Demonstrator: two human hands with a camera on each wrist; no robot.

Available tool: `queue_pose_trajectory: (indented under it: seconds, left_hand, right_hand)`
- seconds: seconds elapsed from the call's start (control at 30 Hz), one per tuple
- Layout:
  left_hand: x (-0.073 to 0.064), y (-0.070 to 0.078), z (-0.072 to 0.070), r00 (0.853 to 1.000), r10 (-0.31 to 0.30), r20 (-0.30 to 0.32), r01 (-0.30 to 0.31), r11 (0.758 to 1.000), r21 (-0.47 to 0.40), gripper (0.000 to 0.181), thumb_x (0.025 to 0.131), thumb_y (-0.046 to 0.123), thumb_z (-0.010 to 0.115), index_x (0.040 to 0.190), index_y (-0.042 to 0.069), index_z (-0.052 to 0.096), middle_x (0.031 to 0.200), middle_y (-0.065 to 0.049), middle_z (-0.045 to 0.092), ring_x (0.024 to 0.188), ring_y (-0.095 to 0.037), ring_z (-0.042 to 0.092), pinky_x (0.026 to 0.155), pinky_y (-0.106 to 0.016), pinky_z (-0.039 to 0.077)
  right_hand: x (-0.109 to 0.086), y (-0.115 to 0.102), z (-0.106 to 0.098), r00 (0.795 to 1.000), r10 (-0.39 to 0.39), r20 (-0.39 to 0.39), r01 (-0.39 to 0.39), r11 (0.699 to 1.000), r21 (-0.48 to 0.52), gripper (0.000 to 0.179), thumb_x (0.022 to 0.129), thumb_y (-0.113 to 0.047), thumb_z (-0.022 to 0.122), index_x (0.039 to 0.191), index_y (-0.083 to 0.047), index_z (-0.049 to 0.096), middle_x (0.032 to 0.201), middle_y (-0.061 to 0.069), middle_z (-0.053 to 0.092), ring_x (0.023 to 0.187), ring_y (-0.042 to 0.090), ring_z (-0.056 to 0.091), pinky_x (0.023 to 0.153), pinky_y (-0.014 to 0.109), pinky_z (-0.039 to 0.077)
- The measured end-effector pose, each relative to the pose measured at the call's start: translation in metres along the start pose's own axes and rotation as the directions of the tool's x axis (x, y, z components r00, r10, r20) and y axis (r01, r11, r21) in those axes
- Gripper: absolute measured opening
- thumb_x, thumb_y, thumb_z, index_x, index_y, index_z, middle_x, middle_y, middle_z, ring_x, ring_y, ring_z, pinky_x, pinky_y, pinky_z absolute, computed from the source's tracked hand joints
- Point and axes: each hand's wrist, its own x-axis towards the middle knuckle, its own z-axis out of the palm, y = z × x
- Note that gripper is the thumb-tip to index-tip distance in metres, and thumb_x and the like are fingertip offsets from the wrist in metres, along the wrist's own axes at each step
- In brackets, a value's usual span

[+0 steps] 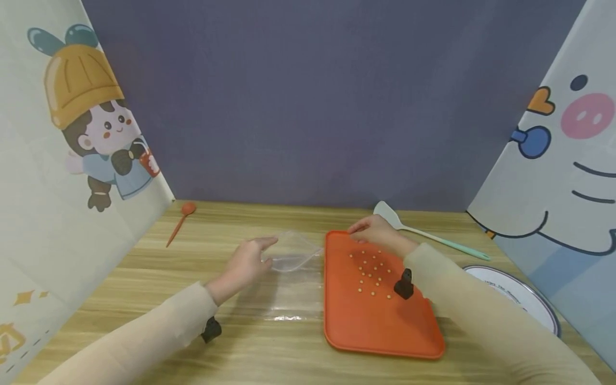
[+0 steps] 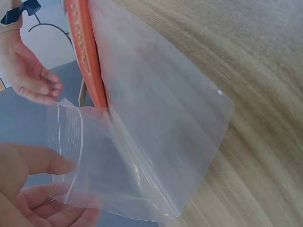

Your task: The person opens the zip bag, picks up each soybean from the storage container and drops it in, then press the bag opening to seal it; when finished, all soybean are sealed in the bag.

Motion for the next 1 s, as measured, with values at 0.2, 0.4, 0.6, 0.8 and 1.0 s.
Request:
queue_pose_trajectory:
  seconds: [0.2, 0.4, 0.6, 0.8, 1.0]
  left_hand:
    - [0.000, 0.001, -0.001, 1.000, 0.011, 0.000, -0.011, 1.000, 0.019, 0.056, 0.081, 0.002, 0.068, 0.136, 0.003, 0.054, 0.141, -0.017, 0.053, 0.039, -0.006, 0.031, 0.049, -0.020, 0.046]
    - [-0.001, 0.000, 0.000, 1.000, 0.021, -0.006, -0.021, 0.999, 0.044, 0.057, 0.081, 0.002, 0.068, 0.136, 0.002, 0.053, 0.141, -0.018, 0.053, 0.044, -0.007, 0.036, 0.066, -0.025, 0.054]
    - [-0.002, -0.003, 0.002, 0.999, 0.042, -0.012, -0.041, 0.997, 0.060, 0.056, 0.082, 0.003, 0.068, 0.136, 0.002, 0.054, 0.140, -0.019, 0.053, 0.049, -0.007, 0.040, 0.080, -0.034, 0.055]
    - [-0.003, -0.005, 0.001, 0.999, 0.035, -0.017, -0.034, 0.998, 0.058, 0.056, 0.082, 0.005, 0.069, 0.136, 0.003, 0.054, 0.140, -0.019, 0.053, 0.057, -0.011, 0.049, 0.085, -0.036, 0.055]
    - [-0.004, -0.005, 0.003, 0.999, 0.044, -0.024, -0.043, 0.998, 0.042, 0.057, 0.081, 0.004, 0.070, 0.135, 0.003, 0.054, 0.139, -0.019, 0.054, 0.065, -0.016, 0.056, 0.092, -0.039, 0.055]
  right_hand:
    - [0.002, 0.030, -0.023, 1.000, -0.018, -0.001, 0.018, 0.997, -0.070, 0.033, 0.092, -0.008, 0.061, 0.120, 0.009, 0.062, 0.123, 0.024, 0.063, 0.109, 0.035, 0.062, 0.092, 0.044, 0.056]
    - [0.000, 0.057, -0.031, 1.000, 0.022, -0.007, -0.022, 0.999, -0.038, 0.032, 0.089, -0.004, 0.064, 0.115, 0.013, 0.061, 0.112, 0.025, 0.067, 0.092, 0.022, 0.067, 0.084, 0.041, 0.059]
    - [-0.004, 0.077, -0.031, 0.998, 0.049, 0.038, -0.049, 0.999, -0.003, 0.028, 0.086, 0.003, 0.063, 0.110, 0.017, 0.061, 0.099, 0.021, 0.071, 0.083, 0.016, 0.067, 0.079, 0.037, 0.060]
    - [-0.002, 0.083, -0.029, 0.999, 0.035, 0.041, -0.036, 0.999, 0.025, 0.027, 0.084, 0.007, 0.062, 0.108, 0.019, 0.060, 0.092, 0.020, 0.072, 0.078, 0.013, 0.068, 0.075, 0.035, 0.061]
    - [0.002, 0.091, -0.029, 0.999, 0.026, 0.030, -0.027, 0.999, 0.018, 0.026, 0.083, 0.006, 0.065, 0.106, 0.017, 0.063, 0.090, 0.017, 0.073, 0.075, 0.010, 0.068, 0.073, 0.032, 0.061]
